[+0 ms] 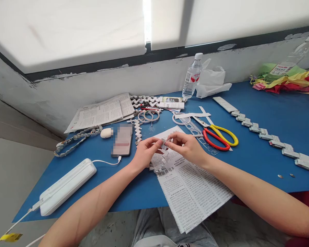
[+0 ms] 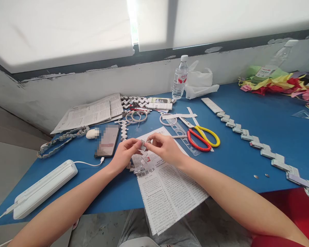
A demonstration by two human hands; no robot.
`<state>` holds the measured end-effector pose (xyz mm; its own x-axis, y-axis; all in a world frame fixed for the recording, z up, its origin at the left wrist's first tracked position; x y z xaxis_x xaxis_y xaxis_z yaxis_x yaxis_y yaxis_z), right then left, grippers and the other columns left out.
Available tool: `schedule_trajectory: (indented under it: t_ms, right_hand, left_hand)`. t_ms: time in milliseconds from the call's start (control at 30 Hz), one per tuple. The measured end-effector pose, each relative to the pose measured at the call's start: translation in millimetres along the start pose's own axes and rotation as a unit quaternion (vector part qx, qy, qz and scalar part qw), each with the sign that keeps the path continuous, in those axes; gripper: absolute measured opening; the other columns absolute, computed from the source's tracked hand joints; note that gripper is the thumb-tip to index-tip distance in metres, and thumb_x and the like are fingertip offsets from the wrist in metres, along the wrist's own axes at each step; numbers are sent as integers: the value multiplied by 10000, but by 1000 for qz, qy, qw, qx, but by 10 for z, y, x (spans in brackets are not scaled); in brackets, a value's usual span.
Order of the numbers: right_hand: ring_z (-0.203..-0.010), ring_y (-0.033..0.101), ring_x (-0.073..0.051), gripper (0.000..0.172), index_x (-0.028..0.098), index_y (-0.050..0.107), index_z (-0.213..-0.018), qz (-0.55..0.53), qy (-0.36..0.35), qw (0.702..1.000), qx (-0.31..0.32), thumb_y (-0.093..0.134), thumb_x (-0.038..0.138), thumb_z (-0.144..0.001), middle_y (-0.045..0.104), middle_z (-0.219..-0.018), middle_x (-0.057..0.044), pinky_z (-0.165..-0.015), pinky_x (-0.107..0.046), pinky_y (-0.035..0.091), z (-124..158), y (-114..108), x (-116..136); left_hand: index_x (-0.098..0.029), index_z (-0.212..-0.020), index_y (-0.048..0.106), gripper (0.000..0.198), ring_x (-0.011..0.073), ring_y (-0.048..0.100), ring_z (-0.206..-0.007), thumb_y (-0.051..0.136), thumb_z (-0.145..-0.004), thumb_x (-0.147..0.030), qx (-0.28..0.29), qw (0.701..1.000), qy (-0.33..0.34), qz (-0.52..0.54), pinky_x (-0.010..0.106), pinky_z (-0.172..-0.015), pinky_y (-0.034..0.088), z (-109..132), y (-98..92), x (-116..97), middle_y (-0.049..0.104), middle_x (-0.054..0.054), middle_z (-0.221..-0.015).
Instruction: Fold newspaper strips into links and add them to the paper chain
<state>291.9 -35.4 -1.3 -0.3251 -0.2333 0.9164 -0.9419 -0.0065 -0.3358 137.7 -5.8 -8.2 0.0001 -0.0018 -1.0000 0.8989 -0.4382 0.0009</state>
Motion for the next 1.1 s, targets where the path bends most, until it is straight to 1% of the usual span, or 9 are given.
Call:
schedule_trajectory:
  t_ms: [200, 367, 500, 567, 667, 767, 833, 933, 1100]
  right_hand:
    - [-502, 366, -116, 236, 217, 606, -813, -15, 24, 1000, 1, 640, 450, -815, 450, -548, 45, -484, -273, 286, -12, -7, -43]
    - [-505, 356, -114, 209, 212, 605, -798, -31, 42, 999, -1, 651, 416, -805, 429, -540, 53, -486, -271, 282, -15, 5, -66]
    - [-505, 358, -112, 190, 211, 601, -794, -44, 47, 998, -1, 659, 392, -797, 428, -536, 56, -486, -267, 279, -19, 10, -63]
    - [-502, 350, -108, 168, 211, 596, -786, -54, 53, 997, 1, 663, 366, -791, 430, -542, 57, -481, -263, 271, -22, 9, -54]
    - [-476, 316, -97, 137, 217, 593, -799, -83, 71, 994, 17, 665, 334, -784, 385, -513, 75, -462, -252, 241, -27, 14, -38]
    - [-449, 271, -88, 142, 229, 607, -879, -113, 89, 989, 46, 647, 338, -799, 340, -485, 92, -441, -244, 210, -28, 36, -28]
    - [-448, 272, -86, 164, 227, 610, -909, -132, 93, 985, 54, 634, 354, -809, 353, -493, 88, -432, -240, 211, -26, 52, -28]
    - [-457, 297, -88, 169, 219, 602, -878, -146, 95, 984, 44, 632, 372, -813, 372, -500, 82, -432, -237, 231, -21, 71, -44]
    - [-469, 332, -83, 150, 213, 571, -821, -156, 96, 983, 26, 626, 353, -825, 438, -535, 73, -454, -238, 262, -9, 89, -67]
  left_hand:
    - [-170, -856, 621, 295, 127, 621, -651, 749, -702, -387, -14, 1000, 5, 27, 248, -557, 594, -3, -12, -10, 646, 5, -732]
    - [-157, -800, 623, 285, 136, 640, -659, 758, -690, -382, -24, 999, 20, 19, 262, -566, 604, 2, -10, -18, 650, 8, -734]
    - [-159, -860, 625, 305, 139, 650, -652, 769, -685, -364, -25, 999, 13, 28, 263, -570, 606, 5, -4, -3, 665, 8, -721]
    - [-156, -840, 626, 291, 141, 654, -659, 766, -688, -361, -28, 999, 15, 23, 264, -570, 609, 13, -2, 1, 669, 16, -742]
    - [-155, -821, 620, 283, 154, 667, -689, 766, -685, -356, -28, 999, 20, 15, 273, -576, 614, 26, 6, 4, 677, 27, -782]
    - [-164, -857, 600, 299, 177, 686, -725, 767, -688, -346, -19, 999, 17, 20, 283, -589, 614, 30, 18, 7, 693, 25, -762]
    - [-171, -865, 591, 301, 190, 696, -743, 762, -695, -349, -14, 1000, 15, 23, 291, -602, 612, 29, 20, 7, 706, 26, -753]
    - [-177, -861, 590, 299, 200, 702, -763, 760, -697, -359, -11, 1000, 18, 22, 300, -615, 610, 27, 19, 5, 719, 29, -767]
    - [-172, -827, 599, 260, 177, 691, -727, 754, -709, -343, -22, 999, 36, 5, 292, -609, 605, 32, 12, 5, 706, 18, -766]
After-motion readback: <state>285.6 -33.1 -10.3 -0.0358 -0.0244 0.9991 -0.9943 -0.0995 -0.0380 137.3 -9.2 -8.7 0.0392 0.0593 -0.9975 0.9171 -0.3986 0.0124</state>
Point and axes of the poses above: each hand's wrist, its own z-axis away from the middle knuckle, its own y-axis out of the palm, x = y × z, the point moved 4 cm from there along -z, towards the middle knuckle
